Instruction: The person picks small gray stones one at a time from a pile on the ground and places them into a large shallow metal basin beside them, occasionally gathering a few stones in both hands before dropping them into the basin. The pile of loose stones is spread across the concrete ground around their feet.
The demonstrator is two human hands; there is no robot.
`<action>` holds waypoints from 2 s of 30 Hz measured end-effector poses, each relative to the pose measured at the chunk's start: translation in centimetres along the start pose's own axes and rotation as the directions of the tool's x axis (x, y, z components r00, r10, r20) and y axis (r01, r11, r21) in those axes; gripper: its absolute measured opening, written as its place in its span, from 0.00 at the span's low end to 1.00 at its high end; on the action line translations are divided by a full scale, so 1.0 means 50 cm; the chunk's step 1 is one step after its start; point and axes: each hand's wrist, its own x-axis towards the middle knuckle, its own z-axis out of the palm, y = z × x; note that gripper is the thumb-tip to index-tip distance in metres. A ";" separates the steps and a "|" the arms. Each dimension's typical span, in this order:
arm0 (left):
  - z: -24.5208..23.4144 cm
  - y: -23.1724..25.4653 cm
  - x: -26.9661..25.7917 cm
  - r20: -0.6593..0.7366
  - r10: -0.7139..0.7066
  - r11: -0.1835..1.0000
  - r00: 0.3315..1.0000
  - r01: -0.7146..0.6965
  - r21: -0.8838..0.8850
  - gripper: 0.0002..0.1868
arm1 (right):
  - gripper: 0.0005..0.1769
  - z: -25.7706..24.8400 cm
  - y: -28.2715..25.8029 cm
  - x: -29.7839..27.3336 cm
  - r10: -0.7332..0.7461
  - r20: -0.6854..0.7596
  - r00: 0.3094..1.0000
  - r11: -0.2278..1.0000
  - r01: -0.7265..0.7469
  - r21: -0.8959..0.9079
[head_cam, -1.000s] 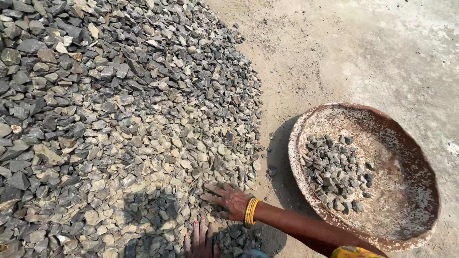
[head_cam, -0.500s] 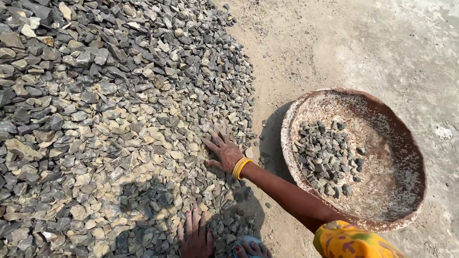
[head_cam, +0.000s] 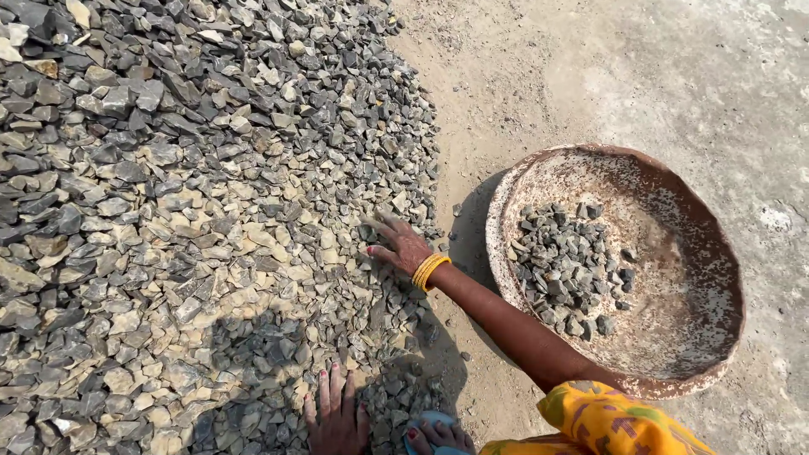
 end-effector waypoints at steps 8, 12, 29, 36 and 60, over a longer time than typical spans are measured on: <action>0.040 -0.009 -0.008 -0.058 -0.023 1.000 0.998 0.023 -0.005 0.38 | 0.43 0.044 -0.151 -0.186 -0.092 0.374 0.923 0.968 0.171 -0.184; 0.040 -0.005 -0.006 -0.088 -0.021 1.000 0.996 0.023 0.015 0.38 | 0.33 0.034 -0.096 -0.201 -0.176 0.341 0.923 0.981 0.193 -0.015; -0.099 0.151 0.297 0.302 -0.334 0.938 0.893 0.283 0.199 0.49 | 0.38 0.061 -0.014 -0.208 -0.020 0.119 0.993 0.973 0.047 -0.224; -0.052 0.160 0.182 0.356 -0.229 0.973 0.906 0.208 0.096 0.49 | 0.36 0.041 -0.069 -0.344 0.006 0.275 0.961 0.993 0.026 -0.112; -0.125 0.225 0.176 0.682 -0.383 0.912 0.623 0.371 0.173 0.61 | 0.35 0.038 -0.039 -0.398 0.185 0.351 0.918 0.983 -0.174 -0.064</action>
